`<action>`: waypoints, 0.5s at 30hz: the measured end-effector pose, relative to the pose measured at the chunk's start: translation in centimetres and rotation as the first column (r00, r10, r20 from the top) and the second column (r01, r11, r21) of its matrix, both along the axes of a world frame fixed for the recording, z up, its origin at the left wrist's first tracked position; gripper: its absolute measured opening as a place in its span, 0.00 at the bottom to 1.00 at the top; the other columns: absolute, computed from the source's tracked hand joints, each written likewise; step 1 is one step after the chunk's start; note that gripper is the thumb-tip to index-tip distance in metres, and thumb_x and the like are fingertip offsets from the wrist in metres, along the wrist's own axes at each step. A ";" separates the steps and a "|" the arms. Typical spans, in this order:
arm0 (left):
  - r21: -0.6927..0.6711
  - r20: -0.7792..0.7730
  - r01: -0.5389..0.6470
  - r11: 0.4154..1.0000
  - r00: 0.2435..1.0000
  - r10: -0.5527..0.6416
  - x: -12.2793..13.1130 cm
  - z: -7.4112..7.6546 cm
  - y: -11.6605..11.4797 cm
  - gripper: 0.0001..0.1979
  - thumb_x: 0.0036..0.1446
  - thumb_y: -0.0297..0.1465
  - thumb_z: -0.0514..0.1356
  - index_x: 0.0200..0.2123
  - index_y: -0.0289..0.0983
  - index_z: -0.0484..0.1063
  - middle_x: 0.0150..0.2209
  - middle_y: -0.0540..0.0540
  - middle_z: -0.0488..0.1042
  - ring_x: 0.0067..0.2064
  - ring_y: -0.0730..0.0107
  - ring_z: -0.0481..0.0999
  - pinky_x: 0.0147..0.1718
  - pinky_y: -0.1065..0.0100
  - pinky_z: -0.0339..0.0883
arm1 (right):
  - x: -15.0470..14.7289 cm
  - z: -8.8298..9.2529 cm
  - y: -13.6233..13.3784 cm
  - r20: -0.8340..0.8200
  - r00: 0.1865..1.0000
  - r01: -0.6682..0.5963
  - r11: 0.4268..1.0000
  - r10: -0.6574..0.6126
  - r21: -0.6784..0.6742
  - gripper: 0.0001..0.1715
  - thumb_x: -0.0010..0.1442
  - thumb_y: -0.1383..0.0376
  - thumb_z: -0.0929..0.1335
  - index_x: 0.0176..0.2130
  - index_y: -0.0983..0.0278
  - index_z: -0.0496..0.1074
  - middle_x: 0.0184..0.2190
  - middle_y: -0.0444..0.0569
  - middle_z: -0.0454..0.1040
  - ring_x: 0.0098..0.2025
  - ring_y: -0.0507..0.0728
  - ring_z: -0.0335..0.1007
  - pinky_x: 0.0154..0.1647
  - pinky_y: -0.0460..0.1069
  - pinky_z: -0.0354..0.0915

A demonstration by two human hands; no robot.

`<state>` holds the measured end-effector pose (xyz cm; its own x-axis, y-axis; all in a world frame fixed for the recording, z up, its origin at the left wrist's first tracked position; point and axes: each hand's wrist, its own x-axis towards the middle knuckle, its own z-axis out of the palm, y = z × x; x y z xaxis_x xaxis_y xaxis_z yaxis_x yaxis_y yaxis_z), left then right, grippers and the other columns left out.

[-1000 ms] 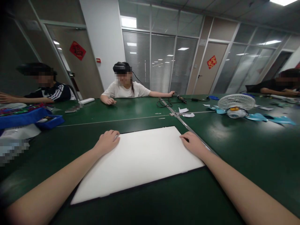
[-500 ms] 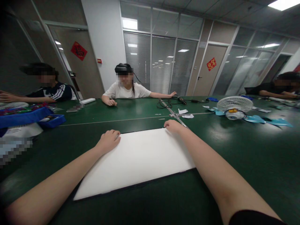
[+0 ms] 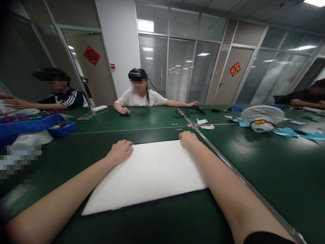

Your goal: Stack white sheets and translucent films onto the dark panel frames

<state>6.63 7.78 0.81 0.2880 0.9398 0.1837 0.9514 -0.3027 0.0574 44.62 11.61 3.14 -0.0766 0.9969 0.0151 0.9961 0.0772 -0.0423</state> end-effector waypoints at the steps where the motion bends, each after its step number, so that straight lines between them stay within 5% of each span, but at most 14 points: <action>1: -0.005 -0.001 -0.001 1.000 1.000 0.001 0.0 0.1 0.0 0.19 0.62 0.39 0.45 0.49 0.39 0.69 0.50 0.39 0.70 0.52 0.53 0.66 0.48 0.55 0.59 | -0.2 0.0 0.0 0.006 1.000 0.001 1.000 -0.001 0.001 0.14 0.56 0.66 0.64 0.39 0.61 0.77 0.47 0.55 0.74 0.48 0.62 0.68 0.45 0.52 0.63; 15: 0.035 -0.002 -0.013 0.999 1.000 0.013 0.2 0.1 -0.4 0.18 0.61 0.40 0.48 0.47 0.39 0.70 0.47 0.38 0.70 0.51 0.54 0.67 0.46 0.57 0.58 | -0.7 -0.5 -0.8 0.015 1.000 0.021 0.997 -0.023 0.069 0.16 0.57 0.68 0.62 0.39 0.62 0.76 0.44 0.56 0.75 0.47 0.63 0.69 0.46 0.55 0.64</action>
<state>6.82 7.41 0.89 0.2761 0.9365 0.2163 0.9553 -0.2921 0.0452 43.90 10.82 2.59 -0.0554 0.9950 0.0825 0.9981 0.0575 -0.0223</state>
